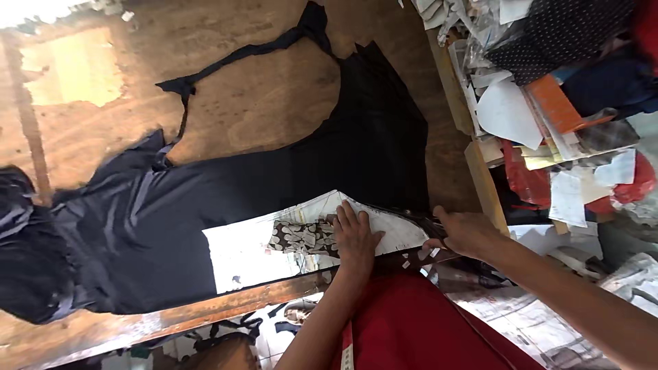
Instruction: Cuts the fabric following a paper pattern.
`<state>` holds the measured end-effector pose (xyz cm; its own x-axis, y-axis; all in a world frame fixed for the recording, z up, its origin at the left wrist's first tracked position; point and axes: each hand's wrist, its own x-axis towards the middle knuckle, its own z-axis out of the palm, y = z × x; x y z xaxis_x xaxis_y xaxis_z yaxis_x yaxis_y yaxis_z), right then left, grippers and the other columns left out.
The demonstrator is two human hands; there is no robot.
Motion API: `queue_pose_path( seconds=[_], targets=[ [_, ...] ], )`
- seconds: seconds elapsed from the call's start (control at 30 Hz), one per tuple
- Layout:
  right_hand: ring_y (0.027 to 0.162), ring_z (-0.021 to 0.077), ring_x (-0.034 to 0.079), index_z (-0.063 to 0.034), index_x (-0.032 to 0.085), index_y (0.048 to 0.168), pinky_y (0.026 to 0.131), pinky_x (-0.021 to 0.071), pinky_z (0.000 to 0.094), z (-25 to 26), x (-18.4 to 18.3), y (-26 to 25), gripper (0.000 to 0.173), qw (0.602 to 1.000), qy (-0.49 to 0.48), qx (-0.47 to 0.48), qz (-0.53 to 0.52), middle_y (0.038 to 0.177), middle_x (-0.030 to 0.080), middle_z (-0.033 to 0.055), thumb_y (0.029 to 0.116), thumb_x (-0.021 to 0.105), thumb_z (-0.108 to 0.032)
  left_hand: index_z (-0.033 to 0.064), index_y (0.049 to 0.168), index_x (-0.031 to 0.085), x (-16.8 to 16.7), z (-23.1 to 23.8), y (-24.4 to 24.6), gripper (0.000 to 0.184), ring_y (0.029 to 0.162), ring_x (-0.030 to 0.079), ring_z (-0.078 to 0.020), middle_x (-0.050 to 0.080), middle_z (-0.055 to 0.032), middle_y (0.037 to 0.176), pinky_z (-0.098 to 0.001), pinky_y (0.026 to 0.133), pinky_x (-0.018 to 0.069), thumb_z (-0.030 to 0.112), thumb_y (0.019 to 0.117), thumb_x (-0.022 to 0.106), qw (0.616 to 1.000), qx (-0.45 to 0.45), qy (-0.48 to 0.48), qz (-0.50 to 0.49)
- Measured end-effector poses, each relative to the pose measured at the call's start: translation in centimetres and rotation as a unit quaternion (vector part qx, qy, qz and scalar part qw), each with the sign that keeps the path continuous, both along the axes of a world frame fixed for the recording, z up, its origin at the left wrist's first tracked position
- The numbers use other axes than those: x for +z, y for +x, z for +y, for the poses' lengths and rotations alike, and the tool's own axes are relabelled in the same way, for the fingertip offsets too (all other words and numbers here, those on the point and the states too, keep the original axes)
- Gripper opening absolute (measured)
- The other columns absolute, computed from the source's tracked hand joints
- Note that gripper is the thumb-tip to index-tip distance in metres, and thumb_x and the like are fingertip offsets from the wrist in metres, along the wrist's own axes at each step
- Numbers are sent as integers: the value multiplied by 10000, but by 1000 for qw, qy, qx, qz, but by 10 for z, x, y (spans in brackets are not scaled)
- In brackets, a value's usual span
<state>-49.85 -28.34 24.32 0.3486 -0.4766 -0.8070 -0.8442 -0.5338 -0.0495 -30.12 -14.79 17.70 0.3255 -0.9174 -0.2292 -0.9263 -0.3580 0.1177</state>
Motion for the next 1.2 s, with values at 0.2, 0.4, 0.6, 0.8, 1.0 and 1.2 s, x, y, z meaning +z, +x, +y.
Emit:
queue_pose_path(
  seconds=[0.2, 0.4, 0.6, 0.8, 1.0, 1.2],
  targets=[
    [1096, 419, 666, -74, 412, 1468, 891, 536, 591, 7, -4, 27, 969, 1000, 7, -17, -6, 1150, 670, 221, 837, 618, -781, 8, 1227, 661, 1, -1, 0, 764, 1371, 471, -520, 438, -377, 1490, -585, 1059, 447, 668, 841, 662, 1000, 0, 8, 1],
    [1003, 416, 692, -90, 476, 1397, 836, 542, 587, 19, -7, 28, 801, 999, -6, -35, -23, 1034, 695, 203, 903, 603, -708, 12, 1264, 657, 7, -1, 7, 675, 1370, 470, -520, 440, -369, 1493, -591, 1085, 420, 567, 882, 675, 999, -8, 18, 26],
    [1082, 441, 674, -78, 406, 1486, 904, 526, 618, 25, 2, 43, 965, 998, -6, -59, 25, 1127, 691, 231, 847, 619, -769, 29, 1409, 551, 40, -20, 42, 499, 1463, 361, -457, 338, -277, 1601, -595, 1165, 309, 332, 1013, 569, 978, -25, 166, 125],
    [1119, 427, 663, -83, 374, 1504, 920, 529, 598, 33, 2, 71, 999, 997, -6, -75, 30, 1198, 670, 227, 840, 597, -795, 29, 1460, 497, 37, -16, 52, 632, 1523, 232, -472, 222, -305, 1642, -606, 1191, 261, 438, 986, 588, 976, -16, 171, 133],
    [1070, 434, 683, -74, 432, 1457, 878, 541, 604, 46, 0, 76, 810, 995, -27, -98, 15, 1124, 693, 229, 926, 623, -655, 30, 1432, 523, 37, -12, 70, 700, 1520, 245, -464, 214, -298, 1647, -586, 1190, 274, 549, 965, 580, 971, -41, 159, 176],
    [1114, 427, 669, -74, 406, 1492, 919, 531, 603, 50, 1, 88, 909, 992, -33, -117, 34, 1180, 682, 230, 886, 624, -716, 31, 1398, 560, 31, -3, 87, 746, 1550, 183, -440, 208, -279, 1658, -597, 1242, 146, 632, 956, 535, 967, -70, 126, 209]
  ],
)
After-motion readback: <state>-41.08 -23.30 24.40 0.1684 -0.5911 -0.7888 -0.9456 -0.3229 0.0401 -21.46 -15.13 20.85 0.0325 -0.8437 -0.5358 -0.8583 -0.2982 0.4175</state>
